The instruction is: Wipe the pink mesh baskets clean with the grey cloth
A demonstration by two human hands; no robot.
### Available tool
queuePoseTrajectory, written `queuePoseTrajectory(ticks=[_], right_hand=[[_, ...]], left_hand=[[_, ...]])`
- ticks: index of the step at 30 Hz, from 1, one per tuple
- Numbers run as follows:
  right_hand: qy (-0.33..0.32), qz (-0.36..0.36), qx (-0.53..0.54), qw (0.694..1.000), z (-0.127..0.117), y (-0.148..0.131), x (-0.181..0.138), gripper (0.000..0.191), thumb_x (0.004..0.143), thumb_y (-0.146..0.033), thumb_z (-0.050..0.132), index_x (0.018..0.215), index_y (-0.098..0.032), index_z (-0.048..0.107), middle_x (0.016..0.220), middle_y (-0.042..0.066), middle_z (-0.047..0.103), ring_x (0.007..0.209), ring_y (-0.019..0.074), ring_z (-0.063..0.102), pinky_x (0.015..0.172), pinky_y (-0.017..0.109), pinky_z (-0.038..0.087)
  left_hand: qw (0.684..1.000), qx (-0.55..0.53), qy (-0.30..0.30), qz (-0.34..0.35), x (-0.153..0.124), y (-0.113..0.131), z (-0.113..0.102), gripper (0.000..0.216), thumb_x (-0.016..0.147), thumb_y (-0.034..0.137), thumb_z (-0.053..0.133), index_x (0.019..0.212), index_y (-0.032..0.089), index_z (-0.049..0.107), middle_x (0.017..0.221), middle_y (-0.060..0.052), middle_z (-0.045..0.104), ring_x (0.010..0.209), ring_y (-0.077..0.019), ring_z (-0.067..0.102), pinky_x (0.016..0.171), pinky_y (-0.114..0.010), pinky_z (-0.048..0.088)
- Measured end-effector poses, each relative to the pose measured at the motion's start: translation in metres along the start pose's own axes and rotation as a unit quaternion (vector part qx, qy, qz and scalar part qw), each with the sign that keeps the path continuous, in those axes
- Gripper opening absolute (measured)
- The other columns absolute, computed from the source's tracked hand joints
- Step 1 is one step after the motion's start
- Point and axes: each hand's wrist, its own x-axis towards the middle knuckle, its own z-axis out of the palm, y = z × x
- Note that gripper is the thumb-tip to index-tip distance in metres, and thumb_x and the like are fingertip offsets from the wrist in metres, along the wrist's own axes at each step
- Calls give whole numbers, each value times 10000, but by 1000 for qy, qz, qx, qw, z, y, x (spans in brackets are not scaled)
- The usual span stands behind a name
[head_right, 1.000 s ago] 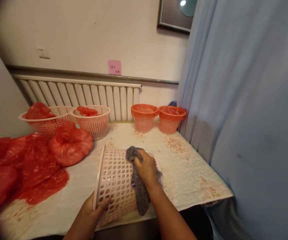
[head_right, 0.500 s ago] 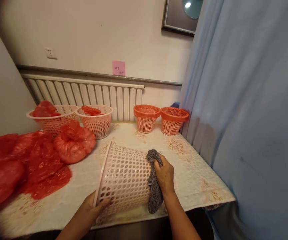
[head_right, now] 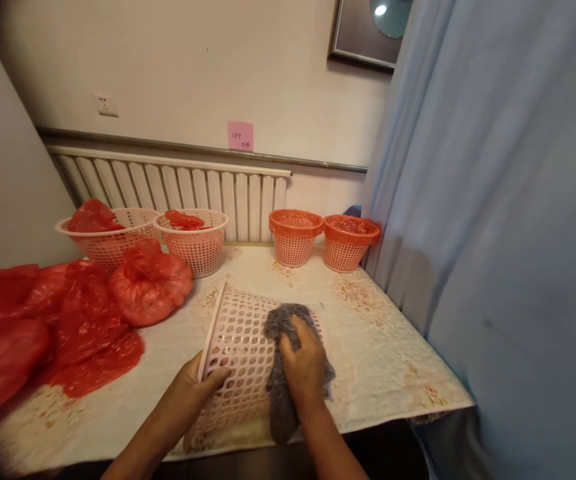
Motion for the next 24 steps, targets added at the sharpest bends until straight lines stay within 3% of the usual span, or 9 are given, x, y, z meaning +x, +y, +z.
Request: queuePoseTrajectory(ticks=[5, 8, 13, 18, 24], right_hand=[[-51, -177, 63, 981, 28, -62, -11, 389, 751, -132, 501, 1120, -168, 618, 1151, 77, 642, 1129, 201, 558, 1018, 371, 418], [-74, -209, 88, 971, 36, -71, -6, 414, 736, -112, 496, 1128, -181, 610, 1133, 64, 649, 1125, 187, 558, 1014, 355, 421], [-74, -137, 46, 987, 30, -36, 22, 386, 778, -182, 509, 1151, -195, 609, 1153, 70, 642, 1090, 198, 581, 979, 348, 435], [-60, -14, 5, 998, 4, 21, 52, 332, 796, -264, 487, 1092, -245, 635, 1053, 18, 684, 956, 199, 630, 862, 323, 469], [-20, 71, -23, 997, -25, 60, 52, 328, 802, -349, 465, 1013, -197, 665, 895, 35, 709, 799, 191, 631, 733, 277, 460]], left_hand=[[999, 0, -10, 53, 7, -13, 1, 316, 778, 282, 575, 1055, 132, 592, 942, -60, 710, 880, -235, 639, 797, -315, 501], [997, 13, -3, 75, 10, -24, -1, 352, 802, 312, 555, 1101, 129, 576, 1038, -80, 704, 945, -246, 634, 856, -330, 488], [996, 65, 8, 60, 6, -34, -2, 370, 805, 390, 570, 1077, 142, 606, 1037, -76, 719, 956, -252, 652, 858, -324, 496], [996, 79, 2, 51, -1, -38, 3, 338, 818, 403, 554, 1013, 137, 628, 1000, -89, 730, 916, -252, 665, 828, -326, 510], [998, 47, -11, 45, -9, -45, 5, 362, 823, 401, 552, 1079, 154, 618, 1069, -88, 712, 999, -260, 643, 915, -351, 478]])
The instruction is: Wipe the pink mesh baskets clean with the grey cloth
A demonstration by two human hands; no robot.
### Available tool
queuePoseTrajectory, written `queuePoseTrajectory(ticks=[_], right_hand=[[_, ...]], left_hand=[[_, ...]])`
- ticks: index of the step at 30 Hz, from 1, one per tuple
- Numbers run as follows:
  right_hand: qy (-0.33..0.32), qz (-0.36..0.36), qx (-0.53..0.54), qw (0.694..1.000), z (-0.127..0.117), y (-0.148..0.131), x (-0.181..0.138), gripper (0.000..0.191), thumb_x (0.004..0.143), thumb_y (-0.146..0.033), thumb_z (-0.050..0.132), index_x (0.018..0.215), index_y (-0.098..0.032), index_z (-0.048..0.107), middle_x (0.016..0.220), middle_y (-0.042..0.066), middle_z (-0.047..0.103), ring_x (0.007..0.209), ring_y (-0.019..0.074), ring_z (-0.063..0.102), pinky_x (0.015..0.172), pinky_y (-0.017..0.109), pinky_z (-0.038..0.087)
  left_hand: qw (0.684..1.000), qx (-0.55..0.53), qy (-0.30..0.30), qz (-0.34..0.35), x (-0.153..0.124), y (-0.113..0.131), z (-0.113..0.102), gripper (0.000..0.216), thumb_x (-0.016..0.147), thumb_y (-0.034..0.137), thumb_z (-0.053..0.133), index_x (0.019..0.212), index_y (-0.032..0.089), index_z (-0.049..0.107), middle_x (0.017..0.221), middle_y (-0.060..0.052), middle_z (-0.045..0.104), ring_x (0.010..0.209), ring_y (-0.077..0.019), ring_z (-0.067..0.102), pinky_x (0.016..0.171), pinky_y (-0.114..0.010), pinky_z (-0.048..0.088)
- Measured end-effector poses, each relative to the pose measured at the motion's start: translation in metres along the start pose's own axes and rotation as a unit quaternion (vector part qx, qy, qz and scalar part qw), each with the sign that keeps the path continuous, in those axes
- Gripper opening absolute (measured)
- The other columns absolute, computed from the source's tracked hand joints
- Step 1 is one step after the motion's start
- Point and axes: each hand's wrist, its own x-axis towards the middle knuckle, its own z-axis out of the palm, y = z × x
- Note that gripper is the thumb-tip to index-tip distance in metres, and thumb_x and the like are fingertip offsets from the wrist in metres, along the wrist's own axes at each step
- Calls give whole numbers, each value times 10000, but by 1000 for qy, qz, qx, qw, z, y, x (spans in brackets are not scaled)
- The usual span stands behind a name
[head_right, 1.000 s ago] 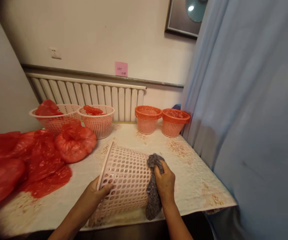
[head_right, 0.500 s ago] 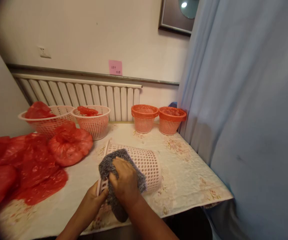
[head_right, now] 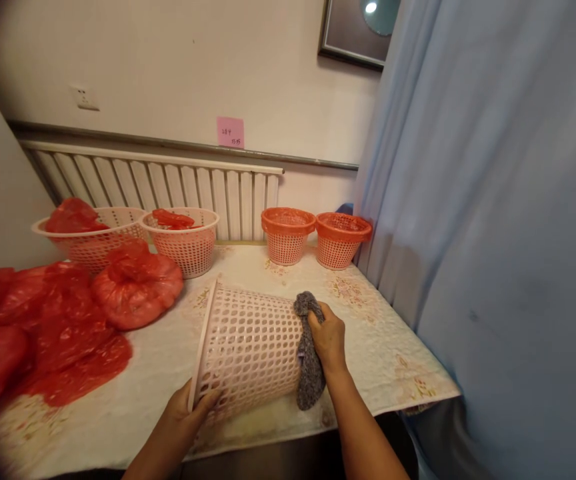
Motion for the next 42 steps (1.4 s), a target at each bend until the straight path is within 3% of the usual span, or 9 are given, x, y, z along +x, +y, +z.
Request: queuePoseTrajectory(ticks=[5, 12, 18, 21, 27, 31, 36, 42], right_hand=[[36, 6, 8, 999, -3, -1, -19, 342, 814, -356, 459, 1037, -186, 654, 917, 47, 705, 781, 191, 621, 713, 273, 445], [58, 5, 24, 998, -6, 0, -38, 356, 816, -351, 466, 1068, -169, 641, 999, 74, 692, 877, 217, 625, 805, 304, 453], [98, 20, 7, 995, 3, 1, -60, 394, 810, -344, 493, 1120, -140, 625, 1117, 115, 655, 1011, 254, 610, 910, 378, 449], [76, -39, 11, 996, 19, -20, -71, 395, 808, -298, 500, 1147, -129, 614, 1159, 122, 636, 1074, 249, 591, 961, 405, 437], [-12, -236, 84, 968, 47, -98, -98, 395, 756, -126, 490, 1127, -178, 614, 1168, 77, 635, 1138, 205, 556, 990, 390, 446], [-35, -287, 118, 950, 50, -126, -94, 430, 712, -97, 483, 1109, -191, 619, 1119, 59, 658, 1125, 198, 564, 1006, 387, 437], [-51, -249, 85, 963, 44, -105, -63, 424, 748, -136, 495, 1153, -191, 608, 1157, 64, 642, 1102, 187, 577, 988, 350, 443], [-48, -98, 20, 994, 23, -47, -13, 341, 792, -264, 485, 1091, -207, 639, 1072, 47, 678, 975, 203, 626, 877, 337, 469]], left_hand=[[998, -53, -21, -26, 0, 11, -2, 366, 790, 388, 602, 1070, 155, 625, 1054, -78, 713, 1009, -254, 634, 923, -341, 473], [992, -100, 30, -76, 14, 51, 0, 270, 757, 343, 612, 945, 149, 608, 813, -29, 687, 741, -196, 640, 680, -290, 511], [995, -41, 31, -80, 12, 49, -4, 196, 724, 334, 619, 793, 151, 608, 661, 14, 626, 623, -167, 590, 585, -256, 468], [996, -32, 25, -81, 11, 39, -2, 219, 742, 342, 603, 835, 144, 611, 702, -5, 650, 651, -187, 615, 603, -275, 483], [998, -53, 22, -16, 10, 25, 5, 274, 764, 310, 579, 967, 132, 625, 911, -67, 723, 883, -253, 652, 812, -327, 500], [998, -44, 39, 5, 8, 21, 4, 282, 759, 273, 567, 996, 134, 632, 966, -71, 730, 926, -260, 644, 824, -316, 501], [999, 1, 39, -8, 4, 19, 4, 358, 781, 380, 587, 1031, 131, 647, 983, -84, 731, 917, -267, 657, 856, -336, 497], [999, 11, 34, -12, -5, 15, 7, 359, 784, 415, 590, 1014, 152, 669, 970, -78, 741, 920, -276, 664, 838, -337, 512]])
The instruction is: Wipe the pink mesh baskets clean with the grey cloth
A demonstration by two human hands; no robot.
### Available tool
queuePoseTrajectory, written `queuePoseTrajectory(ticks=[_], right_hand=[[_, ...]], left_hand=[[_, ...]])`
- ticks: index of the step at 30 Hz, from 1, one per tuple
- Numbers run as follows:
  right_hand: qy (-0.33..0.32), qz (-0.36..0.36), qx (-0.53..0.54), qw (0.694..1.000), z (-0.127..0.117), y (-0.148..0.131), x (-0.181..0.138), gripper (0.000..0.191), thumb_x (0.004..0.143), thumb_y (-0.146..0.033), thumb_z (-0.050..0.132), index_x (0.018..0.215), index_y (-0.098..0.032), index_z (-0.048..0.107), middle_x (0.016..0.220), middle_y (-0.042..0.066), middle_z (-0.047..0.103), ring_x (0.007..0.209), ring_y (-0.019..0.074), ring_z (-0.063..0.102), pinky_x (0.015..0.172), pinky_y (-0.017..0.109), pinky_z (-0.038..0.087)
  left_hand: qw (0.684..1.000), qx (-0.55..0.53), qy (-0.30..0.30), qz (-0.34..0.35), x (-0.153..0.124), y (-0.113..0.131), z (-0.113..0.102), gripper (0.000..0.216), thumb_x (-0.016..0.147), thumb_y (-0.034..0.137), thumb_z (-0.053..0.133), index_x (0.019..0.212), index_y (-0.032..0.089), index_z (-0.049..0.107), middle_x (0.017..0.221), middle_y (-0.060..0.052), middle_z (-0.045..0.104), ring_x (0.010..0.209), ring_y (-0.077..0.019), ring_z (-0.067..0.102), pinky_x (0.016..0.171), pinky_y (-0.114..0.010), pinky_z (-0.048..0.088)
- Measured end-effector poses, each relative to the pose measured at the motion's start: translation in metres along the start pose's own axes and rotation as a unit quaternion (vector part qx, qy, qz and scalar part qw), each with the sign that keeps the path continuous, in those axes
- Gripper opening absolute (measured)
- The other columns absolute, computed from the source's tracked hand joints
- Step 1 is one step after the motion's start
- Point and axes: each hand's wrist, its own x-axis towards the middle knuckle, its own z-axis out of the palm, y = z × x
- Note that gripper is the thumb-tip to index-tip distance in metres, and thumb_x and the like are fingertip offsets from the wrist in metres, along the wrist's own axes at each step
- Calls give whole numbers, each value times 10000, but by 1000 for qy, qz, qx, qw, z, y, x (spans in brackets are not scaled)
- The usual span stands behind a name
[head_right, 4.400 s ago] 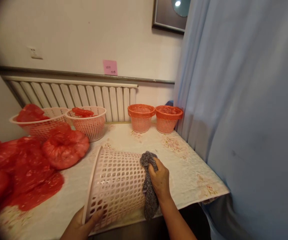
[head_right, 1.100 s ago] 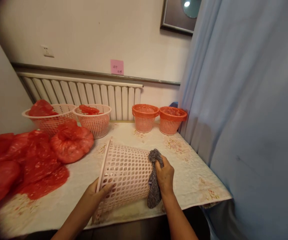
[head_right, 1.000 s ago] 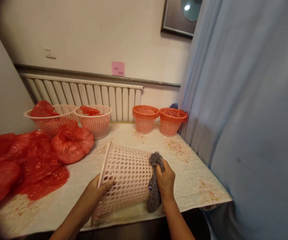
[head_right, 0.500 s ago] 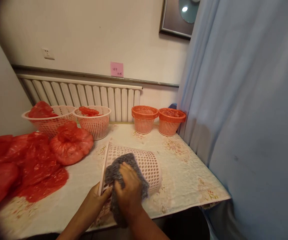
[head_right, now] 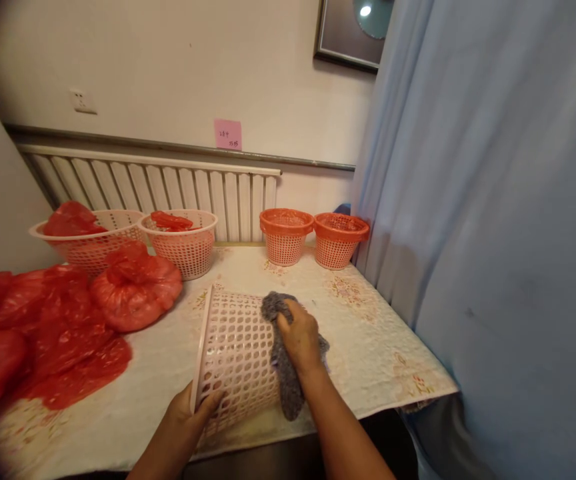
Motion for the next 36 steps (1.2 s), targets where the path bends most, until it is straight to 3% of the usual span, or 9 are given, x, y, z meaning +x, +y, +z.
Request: queuePoseTrajectory(ticks=[5, 9, 13, 17, 21, 25, 31, 33, 36], right_hand=[[28, 93, -36, 995, -23, 35, 8, 325, 808, -355, 461, 1007, -202, 667, 887, 38, 712, 803, 198, 637, 736, 291, 463], [53, 95, -50, 993, -28, 37, -6, 354, 814, -370, 460, 1061, -204, 652, 948, 50, 706, 815, 205, 634, 731, 289, 452], [66, 87, -40, 993, -28, 31, -22, 365, 825, -363, 459, 1100, -202, 636, 1007, 57, 695, 863, 212, 635, 774, 300, 457], [85, 87, -36, 992, -29, 32, -35, 356, 825, -355, 466, 1090, -188, 637, 1049, 68, 682, 925, 224, 631, 836, 326, 462], [109, 90, -54, 988, -22, 30, -50, 379, 820, -355, 480, 1111, -164, 630, 1093, 100, 667, 992, 252, 624, 893, 382, 467], [94, -11, -44, 995, -1, -5, -67, 356, 806, -261, 497, 1118, -145, 624, 1127, 112, 654, 1040, 240, 614, 924, 393, 478], [6, -239, 42, 970, 19, -73, -79, 425, 710, -89, 507, 1116, -181, 597, 1151, 71, 641, 1152, 211, 545, 999, 399, 440], [-5, -256, 60, 965, 19, -76, -73, 446, 696, -76, 503, 1118, -184, 594, 1137, 65, 647, 1143, 204, 552, 990, 385, 450], [-19, -220, 48, 974, 18, -61, -58, 439, 721, -83, 505, 1137, -187, 596, 1136, 60, 650, 1120, 190, 567, 978, 354, 460]], left_hand=[[1000, 3, 0, 5, -7, -7, 0, 345, 787, 402, 592, 1026, 167, 676, 1007, -79, 737, 922, -274, 666, 856, -334, 505], [999, -29, -12, -6, -9, -7, -3, 345, 774, 397, 610, 1020, 162, 665, 1037, -83, 727, 974, -272, 650, 892, -334, 490], [996, -79, -20, -43, -3, 14, -5, 393, 759, 405, 619, 1054, 144, 625, 994, -85, 722, 933, -256, 653, 824, -330, 515], [992, -108, -1, -62, 7, 41, -4, 311, 774, 355, 592, 1010, 153, 603, 884, -50, 700, 816, -216, 653, 724, -303, 526], [988, -124, -19, -92, 10, 45, -4, 221, 772, 291, 568, 951, 162, 581, 804, -20, 671, 726, -195, 641, 655, -300, 529], [992, -104, -23, -69, 7, 31, -4, 221, 771, 299, 582, 928, 144, 595, 780, -30, 682, 739, -206, 637, 689, -307, 520], [994, -102, -35, -7, 3, 11, -10, 380, 776, 294, 606, 1121, 138, 580, 1053, -72, 697, 978, -256, 626, 917, -364, 464], [996, -84, -37, 13, 3, 8, -13, 384, 794, 317, 598, 1137, 146, 581, 1096, -68, 688, 1051, -265, 601, 961, -365, 438], [998, -51, -45, 5, 1, 6, -14, 385, 824, 375, 565, 1139, 155, 586, 1081, -66, 698, 1022, -265, 619, 930, -362, 465]])
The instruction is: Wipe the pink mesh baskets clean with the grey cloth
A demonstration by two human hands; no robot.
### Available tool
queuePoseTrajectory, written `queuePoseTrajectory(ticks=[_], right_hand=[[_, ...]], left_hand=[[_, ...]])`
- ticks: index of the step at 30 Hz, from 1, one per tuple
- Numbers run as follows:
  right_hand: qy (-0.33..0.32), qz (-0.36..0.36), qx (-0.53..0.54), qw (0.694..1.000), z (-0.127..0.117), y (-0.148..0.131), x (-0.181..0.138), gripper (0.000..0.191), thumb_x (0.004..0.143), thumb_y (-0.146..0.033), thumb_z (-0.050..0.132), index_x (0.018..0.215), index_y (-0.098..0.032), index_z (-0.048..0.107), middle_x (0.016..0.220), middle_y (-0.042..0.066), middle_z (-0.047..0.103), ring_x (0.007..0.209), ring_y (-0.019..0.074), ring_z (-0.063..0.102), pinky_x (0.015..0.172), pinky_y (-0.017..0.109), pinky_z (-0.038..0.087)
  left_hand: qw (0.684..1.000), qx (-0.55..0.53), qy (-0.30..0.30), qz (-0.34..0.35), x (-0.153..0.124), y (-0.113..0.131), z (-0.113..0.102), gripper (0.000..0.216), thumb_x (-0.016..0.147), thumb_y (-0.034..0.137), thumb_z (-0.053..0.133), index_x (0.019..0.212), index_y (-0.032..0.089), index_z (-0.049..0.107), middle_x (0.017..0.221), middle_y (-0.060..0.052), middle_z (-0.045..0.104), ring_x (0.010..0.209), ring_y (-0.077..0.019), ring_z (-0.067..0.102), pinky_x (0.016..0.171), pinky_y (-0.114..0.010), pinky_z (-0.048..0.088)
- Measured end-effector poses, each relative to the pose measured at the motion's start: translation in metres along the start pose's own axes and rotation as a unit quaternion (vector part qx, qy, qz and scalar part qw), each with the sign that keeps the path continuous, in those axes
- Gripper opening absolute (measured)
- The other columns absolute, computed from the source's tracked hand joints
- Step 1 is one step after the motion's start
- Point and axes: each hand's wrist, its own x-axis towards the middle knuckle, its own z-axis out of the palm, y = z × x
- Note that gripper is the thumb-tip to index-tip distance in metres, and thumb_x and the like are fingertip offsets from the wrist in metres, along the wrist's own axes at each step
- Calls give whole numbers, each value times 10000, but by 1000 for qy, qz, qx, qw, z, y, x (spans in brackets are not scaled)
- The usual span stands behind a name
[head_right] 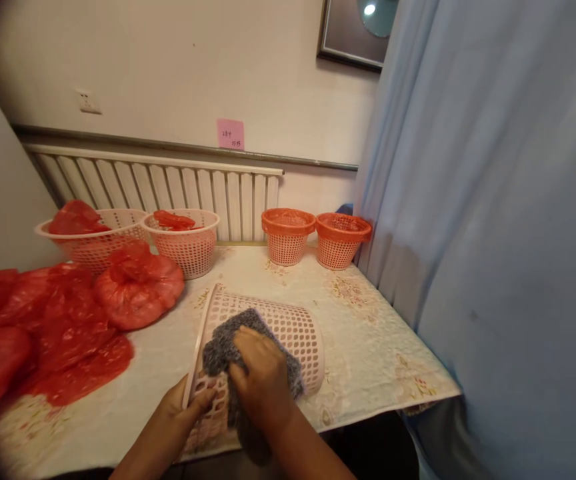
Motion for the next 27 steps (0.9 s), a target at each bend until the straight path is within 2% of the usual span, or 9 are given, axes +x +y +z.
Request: queuePoseTrajectory(ticks=[4, 8, 12, 15, 18, 23, 27], right_hand=[[15, 88, -46, 995, -12, 46, 1, 390, 783, -152, 507, 1160, -185, 601, 1170, 74, 635, 1104, 200, 578, 984, 366, 447], [47, 193, -78, 977, -35, 83, -5, 343, 813, -255, 507, 1130, -198, 626, 1129, 71, 657, 1041, 223, 612, 932, 375, 467], [81, 285, -78, 952, -56, 94, -12, 307, 834, -322, 488, 1075, -213, 643, 1012, 44, 697, 902, 212, 647, 815, 326, 497], [112, 328, -99, 933, -57, 89, -19, 324, 835, -348, 486, 1072, -191, 641, 1001, 67, 698, 888, 232, 648, 805, 350, 499], [122, 299, -137, 936, -40, 71, -29, 362, 820, -334, 498, 1103, -151, 631, 1099, 116, 665, 1005, 274, 621, 893, 413, 475], [100, 126, -100, 982, -4, 11, -35, 344, 777, -176, 496, 1098, -151, 618, 1127, 103, 654, 1056, 226, 608, 922, 378, 489], [71, 23, -18, 997, 8, -35, -18, 414, 688, -88, 504, 1085, -160, 595, 1122, 75, 653, 1120, 194, 566, 990, 356, 448]], left_hand=[[999, 46, 18, -21, -3, -3, 2, 372, 827, 408, 546, 1088, 153, 618, 1013, -66, 721, 945, -262, 647, 852, -335, 507], [998, 59, 24, -10, -7, -12, 3, 351, 822, 415, 545, 1051, 164, 635, 981, -64, 730, 948, -266, 655, 840, -326, 515], [998, 66, 20, -3, -11, -20, 7, 317, 826, 415, 534, 998, 174, 649, 988, -65, 729, 954, -268, 657, 862, -341, 510], [997, 66, 25, -5, -14, -24, 8, 323, 819, 423, 531, 976, 172, 659, 1002, -76, 730, 993, -284, 646, 882, -358, 507], [998, 62, 25, -5, -16, -27, 7, 352, 809, 430, 539, 1008, 166, 659, 1051, -89, 722, 1051, -302, 623, 913, -377, 497], [998, 56, 2, -16, -17, -34, 4, 406, 810, 450, 546, 1077, 159, 639, 1088, -94, 712, 1036, -299, 635, 953, -400, 479], [999, 39, -2, -17, -21, -45, 2, 407, 811, 465, 537, 1069, 171, 647, 1134, -85, 693, 1083, -294, 615, 984, -386, 461]])
